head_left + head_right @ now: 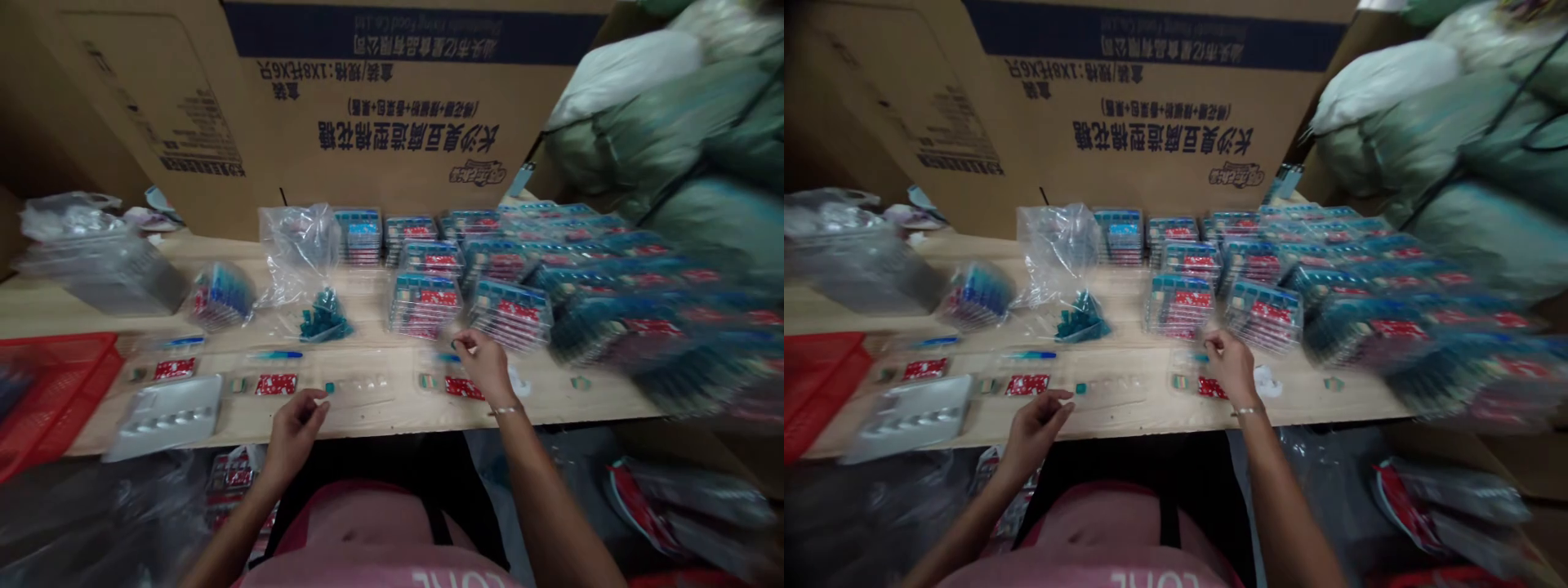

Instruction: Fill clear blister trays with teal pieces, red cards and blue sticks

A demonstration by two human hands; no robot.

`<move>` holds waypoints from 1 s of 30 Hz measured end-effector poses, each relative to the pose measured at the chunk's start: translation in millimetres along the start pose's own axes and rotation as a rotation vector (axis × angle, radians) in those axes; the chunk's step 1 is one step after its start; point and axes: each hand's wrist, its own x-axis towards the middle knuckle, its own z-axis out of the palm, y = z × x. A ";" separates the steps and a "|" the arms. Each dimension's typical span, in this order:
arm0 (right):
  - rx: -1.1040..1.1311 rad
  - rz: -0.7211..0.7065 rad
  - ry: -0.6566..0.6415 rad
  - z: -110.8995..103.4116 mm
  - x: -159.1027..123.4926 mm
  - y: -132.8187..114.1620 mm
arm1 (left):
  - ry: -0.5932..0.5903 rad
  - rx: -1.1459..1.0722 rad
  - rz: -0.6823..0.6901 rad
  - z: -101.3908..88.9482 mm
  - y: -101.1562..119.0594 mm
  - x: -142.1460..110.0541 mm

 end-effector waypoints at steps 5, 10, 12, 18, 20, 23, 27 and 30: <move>0.614 -0.081 -0.625 34.3 -64.3 -71.0 | -0.294 -0.496 -0.327 28.2 15.6 -15.2; 0.688 -0.005 -0.741 57.0 -98.0 -96.1 | -0.369 -0.675 -0.522 30.5 10.8 -23.5; 0.672 -0.031 -0.720 55.2 -101.2 -97.1 | -0.423 -0.729 -0.581 25.4 10.8 -25.8; 0.608 -0.311 -0.604 46.0 -100.3 -109.8 | -0.297 -0.873 -0.634 21.9 18.8 -19.6; 0.538 -0.357 -0.579 50.1 -97.2 -112.9 | -0.224 -0.853 -0.599 21.9 19.6 -14.9; 0.416 -0.416 -0.536 65.3 -84.9 -110.9 | -0.136 -0.732 -0.541 19.2 14.7 -8.2; 0.228 -0.576 -0.523 92.2 -59.7 -98.4 | 0.006 -0.415 -0.373 9.6 -1.0 1.6; 0.164 -0.649 -0.534 104.1 -49.9 -90.3 | 0.040 -0.059 -0.114 1.4 -9.9 12.2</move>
